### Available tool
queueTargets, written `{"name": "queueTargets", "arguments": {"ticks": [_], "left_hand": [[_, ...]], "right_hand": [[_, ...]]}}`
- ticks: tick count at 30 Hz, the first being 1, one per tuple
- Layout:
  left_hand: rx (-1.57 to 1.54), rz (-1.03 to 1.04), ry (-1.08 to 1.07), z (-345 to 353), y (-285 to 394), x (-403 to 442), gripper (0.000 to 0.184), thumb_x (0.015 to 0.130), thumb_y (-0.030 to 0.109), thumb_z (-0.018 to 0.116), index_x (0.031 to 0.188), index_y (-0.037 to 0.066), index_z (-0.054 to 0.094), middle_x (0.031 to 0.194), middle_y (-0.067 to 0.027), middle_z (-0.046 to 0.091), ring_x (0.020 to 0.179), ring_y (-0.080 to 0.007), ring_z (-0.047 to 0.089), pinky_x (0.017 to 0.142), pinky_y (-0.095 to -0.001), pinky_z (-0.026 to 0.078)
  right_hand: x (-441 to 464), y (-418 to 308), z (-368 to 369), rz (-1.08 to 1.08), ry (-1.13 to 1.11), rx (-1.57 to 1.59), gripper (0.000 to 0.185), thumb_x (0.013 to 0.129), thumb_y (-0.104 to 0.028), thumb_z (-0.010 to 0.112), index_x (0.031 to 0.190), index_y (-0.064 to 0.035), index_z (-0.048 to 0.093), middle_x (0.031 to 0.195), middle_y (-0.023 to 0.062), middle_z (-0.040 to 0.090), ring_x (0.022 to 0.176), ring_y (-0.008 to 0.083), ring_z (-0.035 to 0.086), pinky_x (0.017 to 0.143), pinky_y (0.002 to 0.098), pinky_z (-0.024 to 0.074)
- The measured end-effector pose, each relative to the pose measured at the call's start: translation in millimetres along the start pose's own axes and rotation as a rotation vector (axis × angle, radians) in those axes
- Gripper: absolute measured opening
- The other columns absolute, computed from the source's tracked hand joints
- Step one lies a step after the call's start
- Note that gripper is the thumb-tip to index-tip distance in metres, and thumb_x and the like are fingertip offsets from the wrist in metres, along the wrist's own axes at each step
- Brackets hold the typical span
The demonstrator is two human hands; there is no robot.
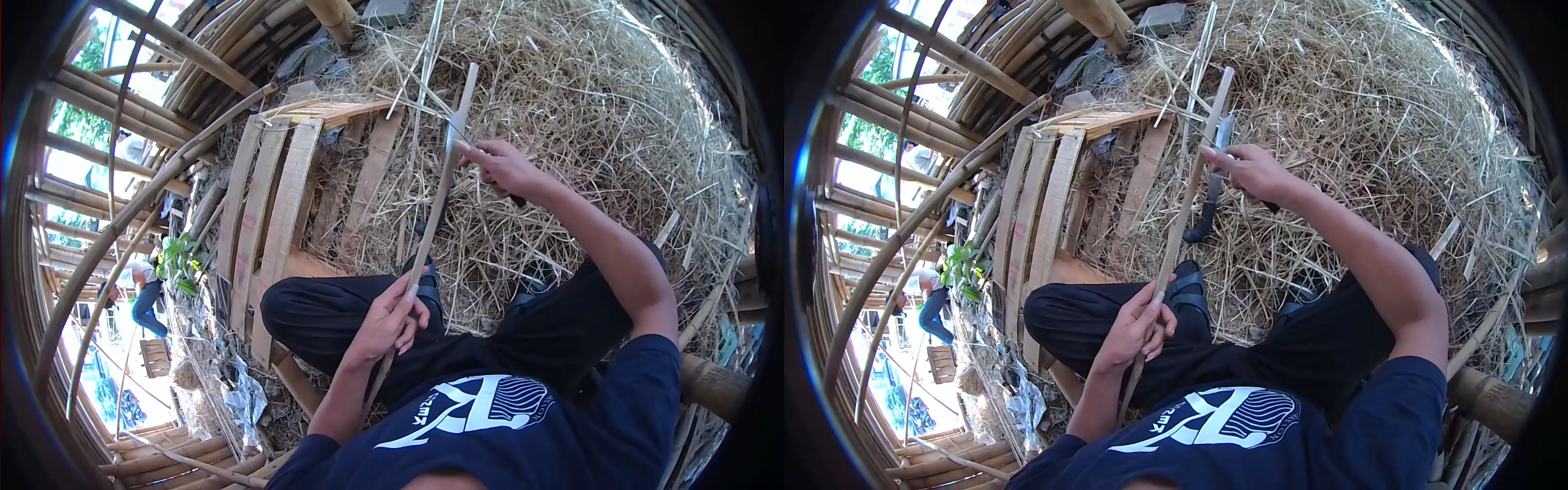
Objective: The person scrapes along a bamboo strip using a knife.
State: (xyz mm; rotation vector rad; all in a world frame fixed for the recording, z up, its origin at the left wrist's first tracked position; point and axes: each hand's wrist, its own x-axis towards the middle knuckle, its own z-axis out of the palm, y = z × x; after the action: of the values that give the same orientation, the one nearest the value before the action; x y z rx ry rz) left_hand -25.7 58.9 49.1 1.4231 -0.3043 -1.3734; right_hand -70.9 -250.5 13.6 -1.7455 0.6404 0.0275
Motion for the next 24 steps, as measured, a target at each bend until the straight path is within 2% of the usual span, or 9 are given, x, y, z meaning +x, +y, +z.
{"name": "queueTargets", "arguments": {"ticks": [3,6,8,10,11,14,16,22,24], "left_hand": [[-0.016,-0.037,-0.033,4,-4,4,0.041,0.103,0.02,0.036,0.142,0.007,0.033,0.068,-0.0027,0.047,0.038,-0.0034,0.035,0.035,-0.0183,0.035],[0.015,-0.03,-0.04,3,-12,12,0.04,0.102,0.019,0.039,0.14,0.006,0.036,0.069,-0.0018,0.048,0.037,-0.0027,0.034,0.034,-0.0176,0.033],[0.037,-0.013,-0.034,2,-15,12,0.039,0.102,0.018,0.041,0.139,0.006,0.037,0.068,-0.001,0.047,0.037,-0.0022,0.033,0.034,-0.0173,0.032],[0.073,0.013,0.059,0,-12,18,0.04,0.1,0.017,0.046,0.138,0.005,0.039,0.065,0.0008,0.047,0.038,-0.001,0.032,0.034,-0.0166,0.028],[0.087,0.044,0.132,-3,-15,23,0.044,0.1,0.017,0.048,0.141,0.006,0.037,0.063,0.0016,0.046,0.038,-0.0003,0.031,0.035,-0.0163,0.026],[0.135,0.115,0.218,-9,-5,34,0.048,0.099,0.016,0.049,0.144,0.008,0.034,0.062,0.0014,0.047,0.038,-0.0005,0.031,0.035,-0.0165,0.025],[0.19,0.162,0.247,-13,-6,43,0.05,0.099,0.015,0.049,0.145,0.008,0.032,0.061,0.0019,0.046,0.042,-0.0004,0.033,0.037,-0.0163,0.025],[0.404,0.338,0.329,-12,-14,54,0.045,0.098,0.013,0.051,0.14,0.004,0.041,0.062,0.0039,0.041,0.053,-0.0023,0.035,0.048,-0.0184,0.032],[0.713,0.39,0.467,-3,-10,47,0.04,0.095,0.01,0.053,0.133,0.0,0.048,0.063,-0.0094,0.05,0.057,-0.0069,0.042,0.053,-0.0244,0.039]], "right_hand": [[4,7,14,0.033,-0.083,0.516,0.033,0.091,-0.036,0.063,0.078,-0.0066,0.056,0.055,-0.0052,0.038,0.043,0.005,0.032,0.04,0.0254,0.0249],[3,9,13,0.083,0.012,0.487,0.032,0.091,-0.036,0.063,0.079,-0.0074,0.056,0.056,-0.0053,0.038,0.044,0.0045,0.033,0.04,0.0247,0.0263],[5,12,13,0.087,0.036,0.36,0.037,0.092,-0.039,0.06,0.079,-0.0046,0.056,0.057,-0.002,0.043,0.046,0.0095,0.039,0.043,0.0289,0.0322],[1,8,14,-0.133,0.14,-0.153,0.047,0.093,-0.047,0.054,0.082,-0.0011,0.057,0.06,0.0041,0.049,0.052,0.0171,0.049,0.05,0.0347,0.0399],[-6,5,16,-0.101,0.081,-0.276,0.05,0.096,-0.048,0.045,0.091,0.0007,0.055,0.065,0.0139,0.057,0.061,0.029,0.058,0.06,0.0431,0.0443],[-27,6,35,-0.337,0.025,-0.532,0.042,0.099,-0.042,0.04,0.099,-0.0012,0.052,0.07,0.0202,0.061,0.066,0.0379,0.06,0.064,0.0487,0.0455],[-40,-4,45,-0.301,-0.136,-0.615,0.036,0.099,-0.037,0.039,0.1,-0.0022,0.049,0.071,0.0234,0.061,0.069,0.0436,0.059,0.065,0.0531,0.0444],[-31,20,55,-0.489,-0.117,-0.533,0.031,0.098,-0.035,0.043,0.091,-0.0054,0.05,0.058,0.0202,0.054,0.059,0.0441,0.055,0.055,0.0533,0.04],[-23,25,47,-0.592,-0.106,-0.674,0.03,0.097,-0.035,0.045,0.09,-0.0065,0.051,0.058,0.0199,0.054,0.058,0.0431,0.055,0.052,0.0516,0.0397]]}}
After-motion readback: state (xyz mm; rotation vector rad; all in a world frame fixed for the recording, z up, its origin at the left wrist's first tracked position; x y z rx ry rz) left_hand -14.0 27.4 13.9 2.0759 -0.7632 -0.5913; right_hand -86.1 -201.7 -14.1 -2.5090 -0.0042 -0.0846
